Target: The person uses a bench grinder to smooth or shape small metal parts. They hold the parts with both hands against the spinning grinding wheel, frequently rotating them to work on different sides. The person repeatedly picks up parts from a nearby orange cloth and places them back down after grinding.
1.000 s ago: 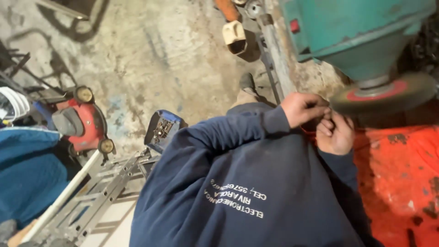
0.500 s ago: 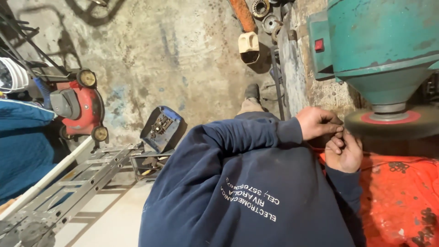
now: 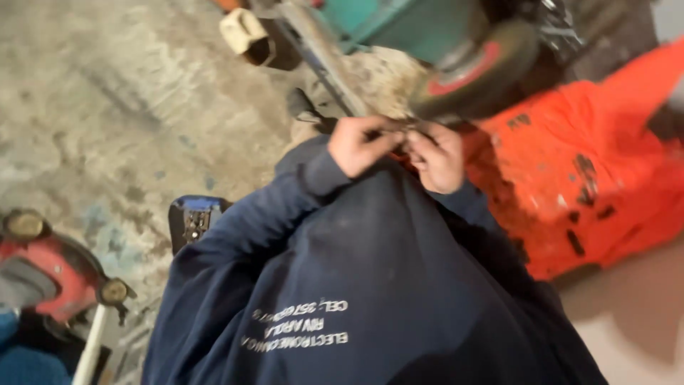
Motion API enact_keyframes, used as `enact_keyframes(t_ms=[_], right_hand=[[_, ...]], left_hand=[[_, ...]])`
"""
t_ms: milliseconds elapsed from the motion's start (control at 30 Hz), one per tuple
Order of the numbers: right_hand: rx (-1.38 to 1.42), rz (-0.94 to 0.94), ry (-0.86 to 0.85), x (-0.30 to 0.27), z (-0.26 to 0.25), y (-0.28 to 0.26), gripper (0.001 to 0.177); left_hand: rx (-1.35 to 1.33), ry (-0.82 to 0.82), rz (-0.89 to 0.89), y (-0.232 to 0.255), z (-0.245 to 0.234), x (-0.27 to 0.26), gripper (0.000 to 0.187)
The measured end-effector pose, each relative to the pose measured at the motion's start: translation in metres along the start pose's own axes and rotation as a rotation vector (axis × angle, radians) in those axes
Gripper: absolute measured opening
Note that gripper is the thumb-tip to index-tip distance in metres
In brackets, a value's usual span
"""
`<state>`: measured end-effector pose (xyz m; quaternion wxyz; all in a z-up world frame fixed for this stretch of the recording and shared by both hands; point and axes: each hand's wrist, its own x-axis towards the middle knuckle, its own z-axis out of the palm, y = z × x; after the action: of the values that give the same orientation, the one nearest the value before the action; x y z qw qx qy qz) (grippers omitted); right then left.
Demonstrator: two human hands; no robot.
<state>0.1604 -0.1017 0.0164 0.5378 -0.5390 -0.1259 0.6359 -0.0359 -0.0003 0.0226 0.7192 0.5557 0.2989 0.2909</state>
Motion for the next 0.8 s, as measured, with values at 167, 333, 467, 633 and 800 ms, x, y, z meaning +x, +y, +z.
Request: enact_keyframes(t_ms=[167, 333, 467, 633, 800], right_hand=[[-0.528, -0.161, 0.011, -0.007, 0.011, -0.011, 0.013], [-0.515, -0.224, -0.026, -0.005, 0.008, -0.009, 0.008], [-0.423, -0.229, 0.015, -0.004, 0.005, 0.005, 0.008], [-0.293, -0.299, 0.000, 0.001, 0.008, 0.018, 0.014], [-0.416, -0.279, 0.090, 0.004, -0.006, 0.023, 0.009]], left_hand=[[-0.136, -0.067, -0.076, -0.002, -0.004, 0.001, 0.015], [-0.034, -0.013, -0.061, -0.003, 0.001, 0.006, 0.014], [-0.147, 0.002, -0.133, -0.023, 0.008, 0.005, 0.013], [-0.434, 0.123, -0.223, -0.047, 0.021, 0.003, 0.011], [-0.342, 0.056, -0.157, -0.047, 0.012, 0.004, 0.010]])
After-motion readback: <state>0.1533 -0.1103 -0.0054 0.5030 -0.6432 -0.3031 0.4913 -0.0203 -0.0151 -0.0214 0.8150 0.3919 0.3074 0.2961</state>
